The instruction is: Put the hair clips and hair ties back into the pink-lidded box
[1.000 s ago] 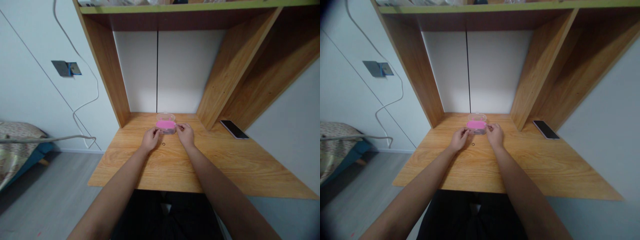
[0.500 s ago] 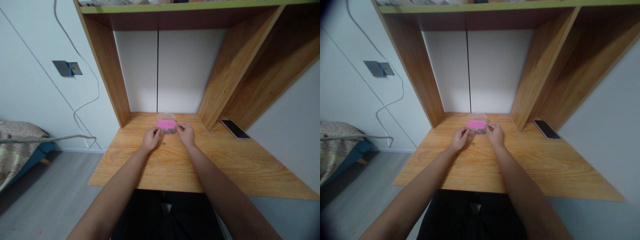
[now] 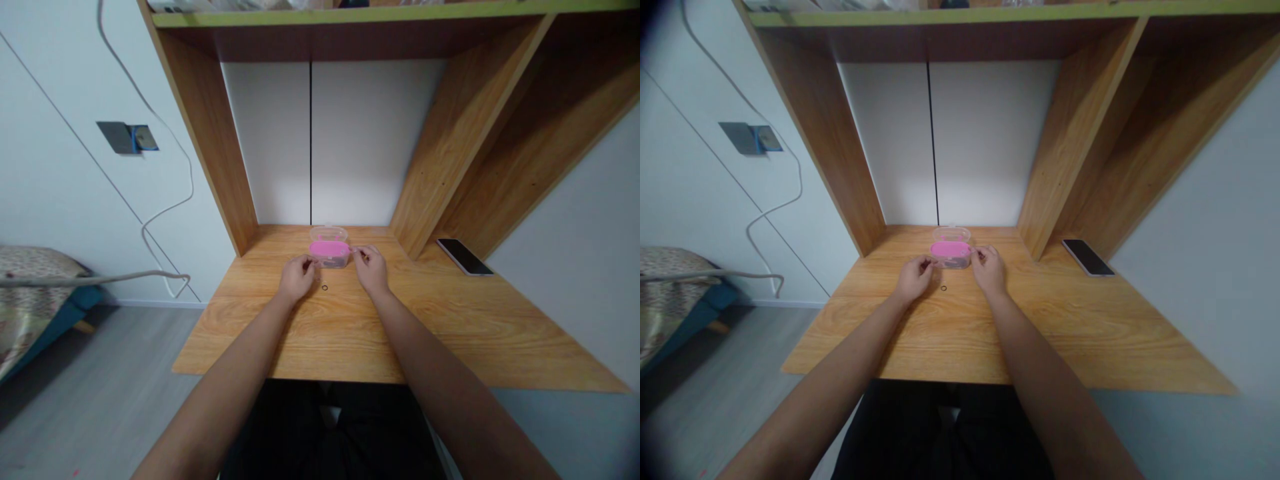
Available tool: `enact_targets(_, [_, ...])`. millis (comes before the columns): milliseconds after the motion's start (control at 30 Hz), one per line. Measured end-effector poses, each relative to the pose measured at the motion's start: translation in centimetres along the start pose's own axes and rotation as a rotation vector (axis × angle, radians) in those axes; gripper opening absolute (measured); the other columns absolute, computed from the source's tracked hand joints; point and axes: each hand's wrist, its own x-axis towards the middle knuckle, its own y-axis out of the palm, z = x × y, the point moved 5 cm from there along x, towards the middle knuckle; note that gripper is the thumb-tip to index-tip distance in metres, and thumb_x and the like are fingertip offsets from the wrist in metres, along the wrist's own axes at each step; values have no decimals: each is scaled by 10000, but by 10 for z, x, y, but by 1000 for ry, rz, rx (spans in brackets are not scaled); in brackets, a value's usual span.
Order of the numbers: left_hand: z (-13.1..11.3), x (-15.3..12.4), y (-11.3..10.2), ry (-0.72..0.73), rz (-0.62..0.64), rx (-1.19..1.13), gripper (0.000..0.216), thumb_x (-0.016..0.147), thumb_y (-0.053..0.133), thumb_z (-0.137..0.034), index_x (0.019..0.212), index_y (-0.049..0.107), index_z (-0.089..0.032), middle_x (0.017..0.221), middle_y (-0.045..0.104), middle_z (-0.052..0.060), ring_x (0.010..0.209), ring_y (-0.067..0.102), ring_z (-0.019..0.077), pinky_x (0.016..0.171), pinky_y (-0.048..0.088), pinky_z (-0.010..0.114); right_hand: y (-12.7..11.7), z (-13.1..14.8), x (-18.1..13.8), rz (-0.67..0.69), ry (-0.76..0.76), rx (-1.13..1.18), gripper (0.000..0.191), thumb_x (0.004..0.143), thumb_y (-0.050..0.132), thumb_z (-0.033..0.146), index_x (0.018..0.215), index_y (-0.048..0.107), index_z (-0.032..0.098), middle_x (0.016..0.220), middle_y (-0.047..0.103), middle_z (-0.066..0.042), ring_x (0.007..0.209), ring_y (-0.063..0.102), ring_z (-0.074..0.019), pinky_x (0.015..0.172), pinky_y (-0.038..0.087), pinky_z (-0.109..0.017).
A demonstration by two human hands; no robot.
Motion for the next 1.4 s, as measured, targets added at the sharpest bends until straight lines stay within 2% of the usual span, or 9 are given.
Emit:
enact_targets(233, [1,-1,3,4,65,131,161,799,643,-242,870,780,-196,858,750,94,825,662,237,821,505,365,2,13,-7,104,-20,61,333,928,533,422,858,763,192,735,691,-43,625,579,-174,599,443,-291])
enact_targets(400, [-4,-4,4,27,104,186,151,750,695,-292,846,792,-227,869,735,103,887,648,278,874,485,410,12,17,-14,219,-43,87,286,899,572,396,888,782,201,681,693,-19,574,576,-156,566,435,-270])
enact_targets(600, [-7,-5,5,31,119,211,109,735,681,-266,759,772,-212,850,715,105,888,630,280,890,465,415,14,16,-16,261,-41,83,302,901,565,396,935,790,198,653,668,-10,563,546,-147,542,405,-257])
enact_targets(900, [-12,-5,5,68,132,170,176,822,641,-325,739,728,-196,852,716,104,884,625,263,878,442,401,16,14,-16,286,-38,95,315,900,573,419,952,793,200,626,650,-4,547,527,-144,521,390,-253])
enact_targets(1167, [-22,-5,5,151,149,43,148,917,573,-307,870,666,-203,909,710,66,911,620,224,862,451,350,23,18,-18,373,-94,143,242,834,634,288,1018,776,218,843,717,-39,646,568,-143,610,469,-266])
enact_targets(1267, [-22,-5,5,159,142,13,144,928,556,-287,869,651,-195,898,698,69,892,611,220,847,453,346,23,24,-19,414,-126,161,186,830,658,278,953,783,216,874,717,-47,693,589,-145,648,480,-271])
enact_targets(1400, [-24,-5,5,165,143,-25,136,921,575,-287,862,655,-195,877,695,60,870,610,210,843,459,339,24,26,-21,433,-130,164,136,833,674,297,862,775,212,807,695,-38,672,585,-148,627,465,-274])
